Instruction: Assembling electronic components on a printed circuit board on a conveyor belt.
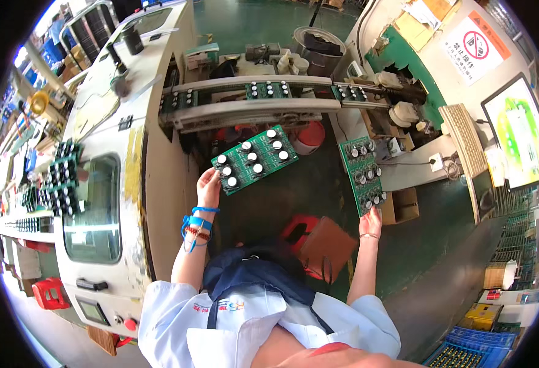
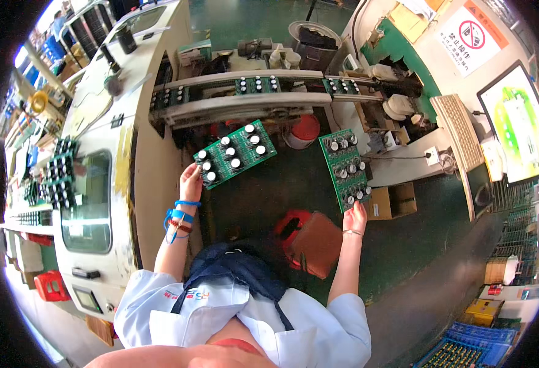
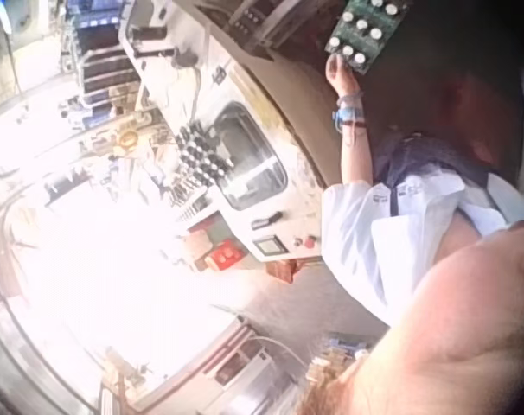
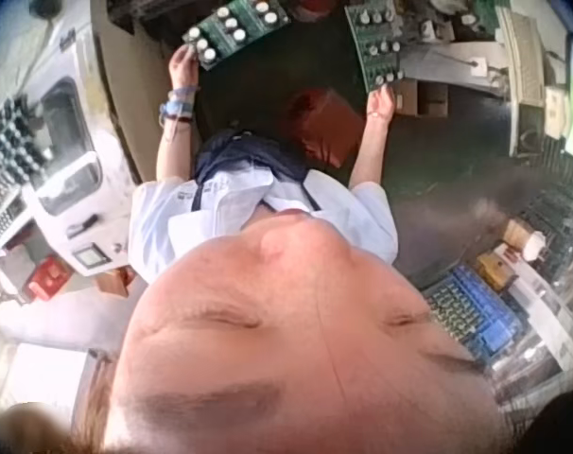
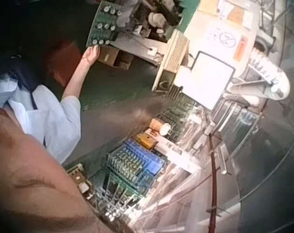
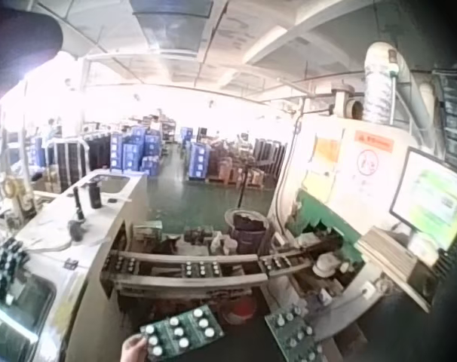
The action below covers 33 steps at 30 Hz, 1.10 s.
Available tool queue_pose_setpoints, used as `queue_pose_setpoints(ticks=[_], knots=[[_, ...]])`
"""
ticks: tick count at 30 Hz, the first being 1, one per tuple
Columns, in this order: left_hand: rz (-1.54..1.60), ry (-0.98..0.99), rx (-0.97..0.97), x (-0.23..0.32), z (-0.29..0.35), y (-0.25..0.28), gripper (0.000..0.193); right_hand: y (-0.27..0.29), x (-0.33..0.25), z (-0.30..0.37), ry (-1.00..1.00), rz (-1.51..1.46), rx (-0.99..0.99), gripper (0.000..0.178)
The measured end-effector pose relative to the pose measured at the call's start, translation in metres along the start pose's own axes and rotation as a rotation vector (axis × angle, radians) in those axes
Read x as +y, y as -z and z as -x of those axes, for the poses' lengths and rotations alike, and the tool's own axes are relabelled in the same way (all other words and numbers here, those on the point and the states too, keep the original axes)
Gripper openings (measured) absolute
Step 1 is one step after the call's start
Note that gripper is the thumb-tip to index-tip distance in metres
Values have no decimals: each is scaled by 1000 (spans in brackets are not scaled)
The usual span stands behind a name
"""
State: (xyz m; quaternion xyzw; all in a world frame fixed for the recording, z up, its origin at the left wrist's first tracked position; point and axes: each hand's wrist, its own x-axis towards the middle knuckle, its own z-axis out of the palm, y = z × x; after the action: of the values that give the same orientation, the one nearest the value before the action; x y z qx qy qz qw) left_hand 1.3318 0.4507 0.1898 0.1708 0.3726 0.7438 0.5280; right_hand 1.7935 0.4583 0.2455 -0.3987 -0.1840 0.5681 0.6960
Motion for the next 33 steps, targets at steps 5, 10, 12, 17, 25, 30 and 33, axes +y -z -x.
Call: queue_pose_setpoints(ticks=[5,10,12,17,25,30,33], knots=[[-108,70,13,-48,-112,-79,16,-13,-8,-73,18,27,-4,7],[-98,159,-9,-148,-226,-153,12,6,-24,-157,52,16,-105,26],[-174,252,-7,-182,-268,-174,13,-4,-35,-198,53,2,-95,28],[-312,204,-37,-237,-346,-205,13,13,-65,-263,32,94,-102,30],[-352,269,126,-290,-412,-216,24,8,-77,-327,-45,59,34,28],[-391,309,221,-295,-423,-211,24,27,-71,-347,-66,37,31,28],[-463,300,196,-295,-428,-208,27,25,-69,-349,-52,20,57,28]])
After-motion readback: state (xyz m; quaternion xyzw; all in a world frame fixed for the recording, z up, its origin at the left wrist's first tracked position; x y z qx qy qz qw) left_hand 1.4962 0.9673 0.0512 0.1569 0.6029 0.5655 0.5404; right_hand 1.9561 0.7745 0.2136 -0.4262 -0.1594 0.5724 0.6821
